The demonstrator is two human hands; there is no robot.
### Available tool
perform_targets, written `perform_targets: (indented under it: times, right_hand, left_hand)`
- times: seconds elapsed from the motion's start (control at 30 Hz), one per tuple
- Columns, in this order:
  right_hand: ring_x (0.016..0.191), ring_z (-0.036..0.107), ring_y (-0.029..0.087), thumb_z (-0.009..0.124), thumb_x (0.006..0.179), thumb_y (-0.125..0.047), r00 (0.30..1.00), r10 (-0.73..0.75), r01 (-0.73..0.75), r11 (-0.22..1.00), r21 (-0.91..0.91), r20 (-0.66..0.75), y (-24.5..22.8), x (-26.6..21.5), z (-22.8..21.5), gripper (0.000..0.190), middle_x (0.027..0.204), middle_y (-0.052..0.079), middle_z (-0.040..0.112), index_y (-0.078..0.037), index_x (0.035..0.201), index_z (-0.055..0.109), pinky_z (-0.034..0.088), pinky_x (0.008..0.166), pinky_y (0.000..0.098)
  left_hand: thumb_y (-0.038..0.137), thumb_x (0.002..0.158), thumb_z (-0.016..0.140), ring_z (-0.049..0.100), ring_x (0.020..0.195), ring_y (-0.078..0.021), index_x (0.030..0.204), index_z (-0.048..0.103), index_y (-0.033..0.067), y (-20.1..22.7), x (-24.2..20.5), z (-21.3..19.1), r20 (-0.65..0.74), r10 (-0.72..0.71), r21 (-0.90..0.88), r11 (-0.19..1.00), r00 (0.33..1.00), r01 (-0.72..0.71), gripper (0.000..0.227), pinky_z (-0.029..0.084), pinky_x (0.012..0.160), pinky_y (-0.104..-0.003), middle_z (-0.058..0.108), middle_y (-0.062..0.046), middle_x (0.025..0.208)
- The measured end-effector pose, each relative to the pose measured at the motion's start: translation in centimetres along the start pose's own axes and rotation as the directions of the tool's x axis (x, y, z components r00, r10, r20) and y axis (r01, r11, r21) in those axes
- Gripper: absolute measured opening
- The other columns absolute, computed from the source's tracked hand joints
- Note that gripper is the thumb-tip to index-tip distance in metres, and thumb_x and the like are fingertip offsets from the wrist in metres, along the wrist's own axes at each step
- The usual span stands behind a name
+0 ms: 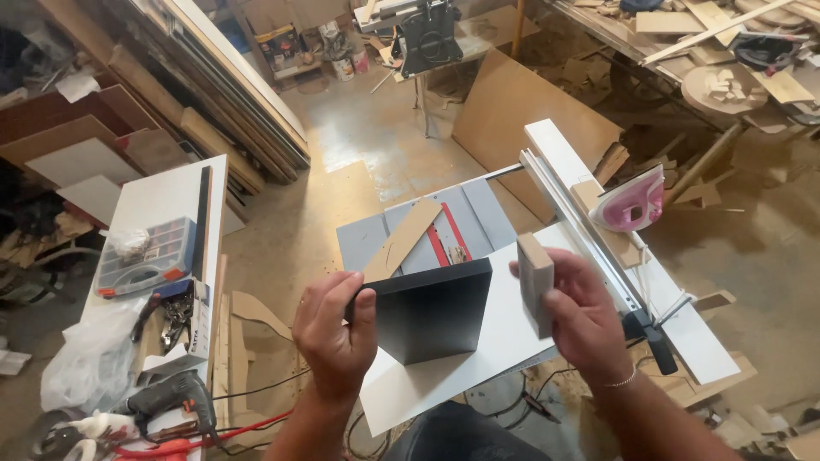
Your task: The person is finishing the edges of a dark laminate cabinet door using a small block to scrape the edges and then wiping the door with a cloth.
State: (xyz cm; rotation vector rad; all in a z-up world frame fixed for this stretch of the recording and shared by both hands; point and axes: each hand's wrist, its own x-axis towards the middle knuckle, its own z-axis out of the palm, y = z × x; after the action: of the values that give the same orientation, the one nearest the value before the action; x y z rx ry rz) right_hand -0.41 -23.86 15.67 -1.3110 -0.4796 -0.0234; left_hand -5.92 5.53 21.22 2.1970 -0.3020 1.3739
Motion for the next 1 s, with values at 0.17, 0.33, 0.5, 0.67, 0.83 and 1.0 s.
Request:
perform_targets:
  times: [0.17,0.33,0.5,0.67,0.83,1.0]
  right_hand:
    - [0.129,0.06,0.028,0.059,0.099,-0.008,0.932,-0.284,0.34,0.899,-0.275,0.225,-5.0,3.6,1.8,0.041,0.141,0.014,0.056,-0.012,0.14,0.056,0.063,0.09,0.0298]
    - [0.134,0.06,0.03,0.063,0.096,0.002,0.877,-0.328,0.444,0.834,-0.328,0.352,-4.0,3.8,2.2,0.043,0.144,0.015,0.058,-0.011,0.137,0.059,0.058,0.105,0.0379]
    - [0.137,0.057,0.028,0.058,0.103,-0.007,0.924,-0.292,0.319,0.945,-0.078,0.245,-1.0,3.6,0.4,0.038,0.142,0.015,0.058,-0.011,0.141,0.057,0.06,0.11,0.0384]
    - [0.133,0.059,0.028,0.059,0.102,-0.008,0.929,-0.339,0.343,0.939,-0.003,0.145,-1.9,3.9,0.5,0.039,0.144,0.015,0.056,-0.01,0.141,0.055,0.06,0.104,0.0351]
    - [0.133,0.063,0.032,0.065,0.095,0.005,0.831,-0.402,0.516,0.815,-0.264,0.384,-4.7,4.3,1.9,0.041,0.143,0.02,0.058,-0.007,0.134,0.061,0.054,0.113,0.0394]
    - [0.116,0.071,0.024,0.066,0.094,-0.007,0.814,-0.239,0.521,0.704,-0.482,0.53,-7.0,6.0,-1.9,0.042,0.137,0.014,0.065,-0.018,0.134,0.065,0.061,0.091,0.0316]
  left_hand:
    - [0.022,0.104,0.056,0.066,0.087,-0.0279,0.103,0.065,0.0,-0.5,-1.3,1.3,-0.079,-0.036,-0.1,0.995,0.996,0.028,0.024,0.056,0.074,-0.035,0.066,-0.017,0.095]
    - [0.026,0.106,0.052,0.064,0.086,-0.0271,0.102,0.063,0.0013,-0.8,-1.5,1.9,-0.13,-0.033,-0.094,0.995,0.991,0.021,0.027,0.054,0.073,-0.035,0.063,-0.016,0.093]
    - [0.025,0.106,0.052,0.064,0.087,-0.0257,0.102,0.063,0.0018,-0.8,-1.7,1.9,-0.141,-0.062,-0.102,0.994,0.988,0.048,0.026,0.053,0.074,-0.033,0.063,-0.015,0.095]
    - [0.025,0.106,0.051,0.064,0.087,-0.0263,0.101,0.063,0.0006,-0.8,-2.0,2.0,-0.161,-0.05,-0.077,0.996,0.986,0.038,0.028,0.054,0.075,-0.034,0.063,-0.015,0.094]
    - [0.025,0.107,0.051,0.063,0.087,-0.0261,0.101,0.062,0.001,-0.8,-1.9,1.9,-0.16,-0.047,-0.049,0.998,0.986,0.04,0.028,0.053,0.074,-0.033,0.062,-0.015,0.094]
    - [0.028,0.107,0.051,0.063,0.086,-0.0247,0.101,0.062,0.0016,-0.8,-2.1,1.9,-0.167,-0.046,-0.055,0.998,0.985,0.038,0.029,0.053,0.072,-0.033,0.063,-0.014,0.093]
